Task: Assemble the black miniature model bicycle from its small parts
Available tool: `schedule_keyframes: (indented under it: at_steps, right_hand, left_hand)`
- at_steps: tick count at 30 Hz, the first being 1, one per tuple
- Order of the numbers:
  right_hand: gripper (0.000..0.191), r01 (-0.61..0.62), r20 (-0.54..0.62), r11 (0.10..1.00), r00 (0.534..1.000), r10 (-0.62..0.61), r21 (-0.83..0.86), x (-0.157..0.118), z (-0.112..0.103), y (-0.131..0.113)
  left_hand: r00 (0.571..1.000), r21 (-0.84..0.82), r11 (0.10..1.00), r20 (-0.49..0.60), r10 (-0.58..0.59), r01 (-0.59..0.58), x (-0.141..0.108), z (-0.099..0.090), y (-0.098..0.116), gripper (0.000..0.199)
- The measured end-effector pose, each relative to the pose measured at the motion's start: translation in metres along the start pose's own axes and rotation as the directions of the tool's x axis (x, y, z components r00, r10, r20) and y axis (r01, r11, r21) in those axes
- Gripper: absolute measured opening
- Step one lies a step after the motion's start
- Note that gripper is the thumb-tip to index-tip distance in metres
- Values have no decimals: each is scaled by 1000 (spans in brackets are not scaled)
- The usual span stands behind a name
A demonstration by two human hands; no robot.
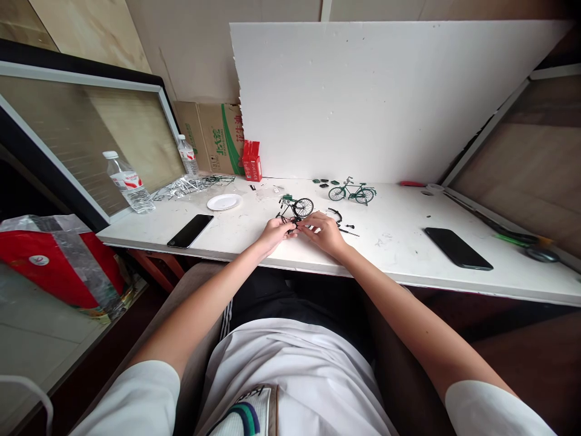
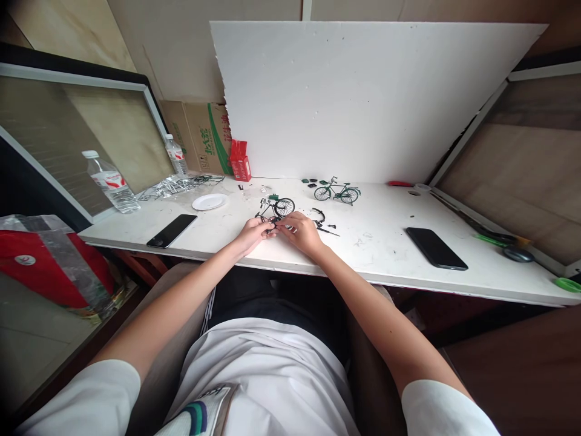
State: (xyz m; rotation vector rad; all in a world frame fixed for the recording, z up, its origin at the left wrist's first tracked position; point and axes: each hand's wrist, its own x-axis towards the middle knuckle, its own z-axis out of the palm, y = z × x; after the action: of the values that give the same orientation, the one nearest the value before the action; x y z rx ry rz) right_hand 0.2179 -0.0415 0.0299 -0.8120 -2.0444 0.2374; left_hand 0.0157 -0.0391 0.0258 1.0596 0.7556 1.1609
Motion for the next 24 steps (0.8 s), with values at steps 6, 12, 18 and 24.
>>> schedule_keyframes:
  at_steps: [6, 12, 18, 24]
  right_hand:
    - [28, -4, 2, 1000, 1000, 4, -26, 0, 1, 1]
    - [29, -19, -8, 1000, 1000, 19, -15, -1, 1, 3]
    - [29, 3, -2, 999, 1000, -3, -38, -1, 1, 2]
    - [29, 11, -7, 998, 1000, -12, -55, 1, 1, 2]
  left_hand:
    - [1000, 6, 1000, -14, -5, 5, 1, -1, -2, 20]
    - [1000, 13, 1000, -22, -2, 2, 2, -1, -2, 16]
    - [1000, 2, 1000, -17, 1, -1, 1, 1, 0, 14]
    - [1000, 19, 1000, -16, 1, 0, 0, 1, 0, 14]
